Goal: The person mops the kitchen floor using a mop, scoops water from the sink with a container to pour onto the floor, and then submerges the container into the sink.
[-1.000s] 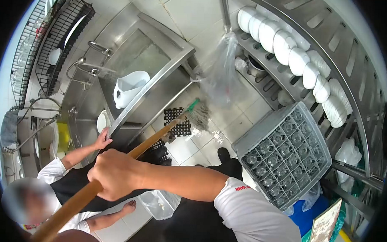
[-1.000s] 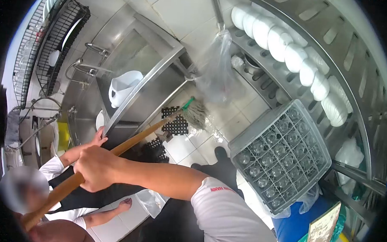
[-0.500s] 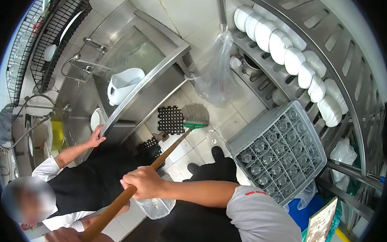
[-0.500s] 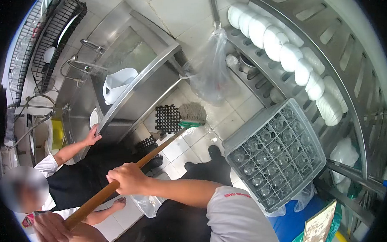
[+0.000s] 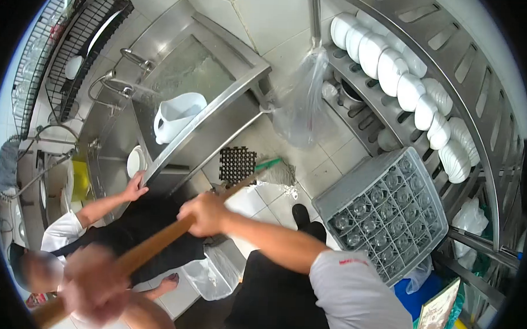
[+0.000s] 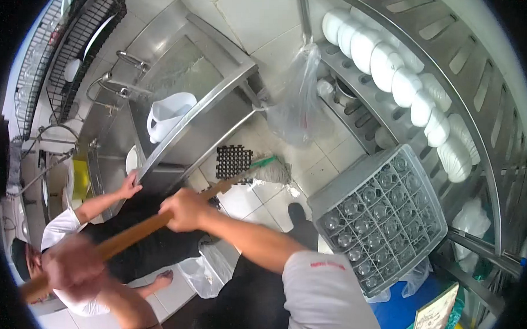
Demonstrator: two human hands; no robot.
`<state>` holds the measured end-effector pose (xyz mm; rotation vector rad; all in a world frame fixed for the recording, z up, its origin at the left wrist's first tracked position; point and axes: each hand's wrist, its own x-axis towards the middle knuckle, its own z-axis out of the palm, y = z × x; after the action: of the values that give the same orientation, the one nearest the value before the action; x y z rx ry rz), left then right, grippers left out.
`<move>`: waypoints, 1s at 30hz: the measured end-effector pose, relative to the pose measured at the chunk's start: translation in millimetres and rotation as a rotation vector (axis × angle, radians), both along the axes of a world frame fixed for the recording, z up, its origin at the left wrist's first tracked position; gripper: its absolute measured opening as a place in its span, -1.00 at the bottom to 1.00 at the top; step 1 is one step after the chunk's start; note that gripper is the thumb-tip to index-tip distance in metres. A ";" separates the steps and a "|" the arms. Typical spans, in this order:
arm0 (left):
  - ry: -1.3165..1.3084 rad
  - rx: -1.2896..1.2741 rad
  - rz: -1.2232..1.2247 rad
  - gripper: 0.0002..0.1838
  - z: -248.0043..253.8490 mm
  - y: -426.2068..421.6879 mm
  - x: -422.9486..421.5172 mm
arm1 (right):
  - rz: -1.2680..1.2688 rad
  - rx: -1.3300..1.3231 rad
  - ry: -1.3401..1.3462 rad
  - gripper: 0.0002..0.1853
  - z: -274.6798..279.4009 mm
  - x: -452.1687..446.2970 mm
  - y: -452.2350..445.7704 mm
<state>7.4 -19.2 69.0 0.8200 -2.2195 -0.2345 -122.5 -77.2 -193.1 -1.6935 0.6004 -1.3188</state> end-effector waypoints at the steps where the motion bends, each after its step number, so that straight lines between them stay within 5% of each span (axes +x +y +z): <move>1: -0.253 -0.335 0.113 -0.44 18.4 8.3 13.4 | 0.044 0.045 0.029 -0.83 31.2 -0.6 11.8; 2: -0.385 -0.831 0.319 -0.27 4.5 15.0 16.7 | 0.080 0.092 0.031 -0.82 45.2 1.3 24.8; 4: -0.148 -0.957 0.395 -0.30 -31.4 14.2 18.3 | -0.083 0.051 -0.183 -0.82 8.9 5.3 33.4; 5: 0.177 -0.537 0.255 -0.47 -55.5 11.2 -16.7 | -0.017 0.143 -0.111 -0.88 -52.9 3.2 17.2; 6: 0.492 -0.107 0.106 -0.58 -78.7 7.6 -54.3 | -0.054 0.139 0.255 -0.90 -112.7 -4.6 13.2; 7: 0.784 0.340 -0.076 -0.59 -88.6 -1.7 -72.2 | -0.032 0.160 0.232 -0.90 -104.7 1.9 6.8; 8: 0.785 0.504 -0.178 -0.66 -75.5 -9.0 -55.4 | 0.006 0.180 0.228 -0.88 -91.5 2.0 3.6; 12: 0.436 0.271 -0.114 -0.69 -22.0 26.4 -8.1 | 0.016 0.045 -0.012 -0.93 35.9 6.8 42.9; 14: 0.481 0.272 -0.144 -0.70 -40.2 24.0 -33.3 | -0.066 -0.033 -0.201 -0.79 23.5 6.5 54.3; 16: 0.743 0.342 -0.158 -0.71 -78.6 11.1 -66.6 | -0.090 0.127 0.236 -0.87 -128.8 9.7 31.6; 17: 0.855 0.349 -0.168 -0.72 -84.7 4.5 -71.3 | -0.035 0.096 0.241 -0.86 -112.6 5.0 22.5; 18: 0.756 0.491 -0.266 -0.77 -85.2 1.6 -35.6 | 0.021 0.067 0.245 -0.86 -94.4 -0.5 12.4; 19: 0.561 0.192 -0.011 -0.78 -77.0 26.7 -0.5 | 0.111 0.117 0.276 -0.91 -84.7 6.1 11.8; 22: 0.093 0.033 -0.217 -0.65 -17.5 19.9 27.8 | 0.036 0.048 0.016 -0.88 25.6 6.8 47.4; 24: -0.110 0.280 -0.246 -0.54 -36.9 31.5 43.1 | -0.031 -0.020 -0.068 -0.86 34.2 4.8 68.0; 25: -0.211 0.329 -0.257 -0.48 -50.8 26.3 47.0 | -0.086 -0.002 -0.078 -0.83 -11.4 1.4 51.3; 26: -0.176 0.342 -0.240 -0.51 -50.9 21.3 44.1 | -0.147 0.033 -0.099 -0.79 -73.0 4.2 43.1; 27: -0.140 0.355 -0.223 -0.53 -51.6 15.7 41.2 | -0.225 0.047 0.155 -0.84 -110.4 1.4 43.6; 30: 0.406 0.344 -0.099 -0.69 -46.0 0.4 -10.5 | -0.048 0.098 0.046 -0.90 -53.6 18.1 72.2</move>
<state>-3.1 -18.9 23.0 0.7609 -1.8588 -0.7775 -104.5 -5.0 -246.7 -1.6424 0.7251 -1.2664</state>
